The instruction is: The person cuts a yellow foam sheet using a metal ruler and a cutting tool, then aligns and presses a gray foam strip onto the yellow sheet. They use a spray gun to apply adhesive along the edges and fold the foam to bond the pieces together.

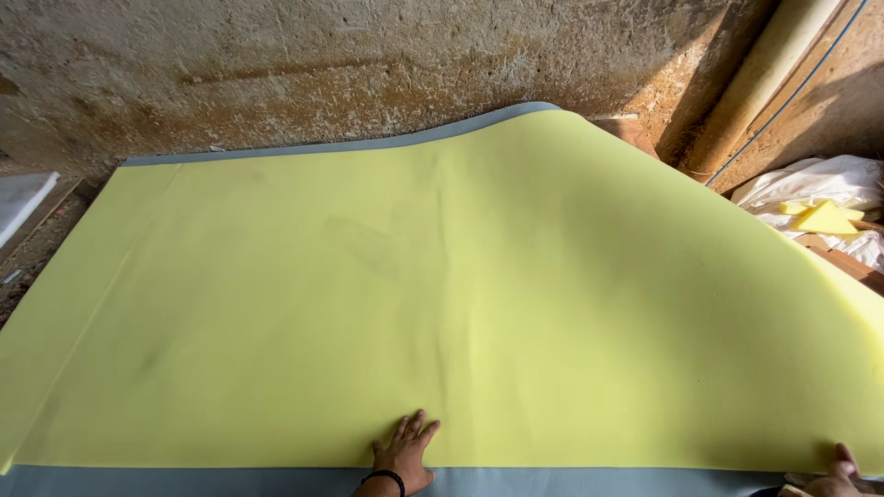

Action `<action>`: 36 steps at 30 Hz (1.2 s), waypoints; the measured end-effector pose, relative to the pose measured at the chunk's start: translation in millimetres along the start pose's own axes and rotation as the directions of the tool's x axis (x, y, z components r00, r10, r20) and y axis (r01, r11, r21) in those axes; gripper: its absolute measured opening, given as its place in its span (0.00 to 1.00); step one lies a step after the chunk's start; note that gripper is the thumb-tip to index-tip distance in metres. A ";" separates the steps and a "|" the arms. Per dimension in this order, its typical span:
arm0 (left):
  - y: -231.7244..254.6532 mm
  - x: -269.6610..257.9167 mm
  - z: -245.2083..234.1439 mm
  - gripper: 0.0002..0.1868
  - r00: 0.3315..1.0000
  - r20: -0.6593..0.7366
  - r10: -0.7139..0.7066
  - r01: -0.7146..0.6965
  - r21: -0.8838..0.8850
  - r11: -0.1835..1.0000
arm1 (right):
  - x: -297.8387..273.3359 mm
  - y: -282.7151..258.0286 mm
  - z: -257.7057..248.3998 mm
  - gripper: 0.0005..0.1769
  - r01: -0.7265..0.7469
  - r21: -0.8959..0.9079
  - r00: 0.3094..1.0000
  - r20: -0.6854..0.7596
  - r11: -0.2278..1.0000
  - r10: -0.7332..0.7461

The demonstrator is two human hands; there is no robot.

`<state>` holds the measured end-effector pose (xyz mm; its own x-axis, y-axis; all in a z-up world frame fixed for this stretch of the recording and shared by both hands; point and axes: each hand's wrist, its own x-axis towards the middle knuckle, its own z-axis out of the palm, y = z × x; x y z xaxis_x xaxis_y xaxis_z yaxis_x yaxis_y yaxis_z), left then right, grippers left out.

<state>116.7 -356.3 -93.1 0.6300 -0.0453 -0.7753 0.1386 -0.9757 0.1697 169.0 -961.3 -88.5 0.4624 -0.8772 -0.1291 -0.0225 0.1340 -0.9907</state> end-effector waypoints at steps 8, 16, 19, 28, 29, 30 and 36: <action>-18.4 45.7 13.3 0.57 0.997 0.063 0.036 -0.038 0.035 0.999 | -53.3 -18.1 26.6 0.16 0.269 0.080 0.876 0.393 0.960 -0.279; -3.9 52.9 -7.5 0.49 0.999 0.022 0.040 -0.042 0.102 0.994 | -191.3 48.2 60.4 0.15 0.634 0.185 0.399 0.754 0.751 -0.522; 6.6 54.9 -9.9 0.47 0.999 0.013 0.052 -0.053 0.091 0.994 | -166.6 44.5 41.1 0.18 0.451 0.135 0.729 0.515 0.883 -0.451; -10.4 72.1 13.5 0.42 0.995 0.031 0.098 -0.100 0.054 0.994 | -22.2 -18.8 32.1 0.19 0.182 0.196 0.978 -0.140 0.964 -0.156; -14.5 77.4 16.6 0.41 0.993 0.031 0.114 -0.116 0.045 0.992 | -16.6 -25.3 31.4 0.18 0.144 0.132 0.982 -0.143 0.981 -0.124; -16.8 82.8 19.9 0.40 0.992 0.025 0.128 -0.128 0.030 0.991 | -12.8 -29.2 34.2 0.18 0.115 0.072 0.985 -0.136 0.991 -0.105; -63.2 93.7 48.0 0.38 0.979 -0.042 0.200 -0.203 -0.076 0.976 | -5.4 18.4 72.7 0.20 0.049 -0.213 0.997 -0.040 0.976 -0.059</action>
<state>130.3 -309.1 -205.7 0.6768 -0.2303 -0.6992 0.0656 -0.9271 0.3689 230.5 -920.6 -103.0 0.4275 -0.9011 -0.0725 -0.1886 -0.0105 -0.9820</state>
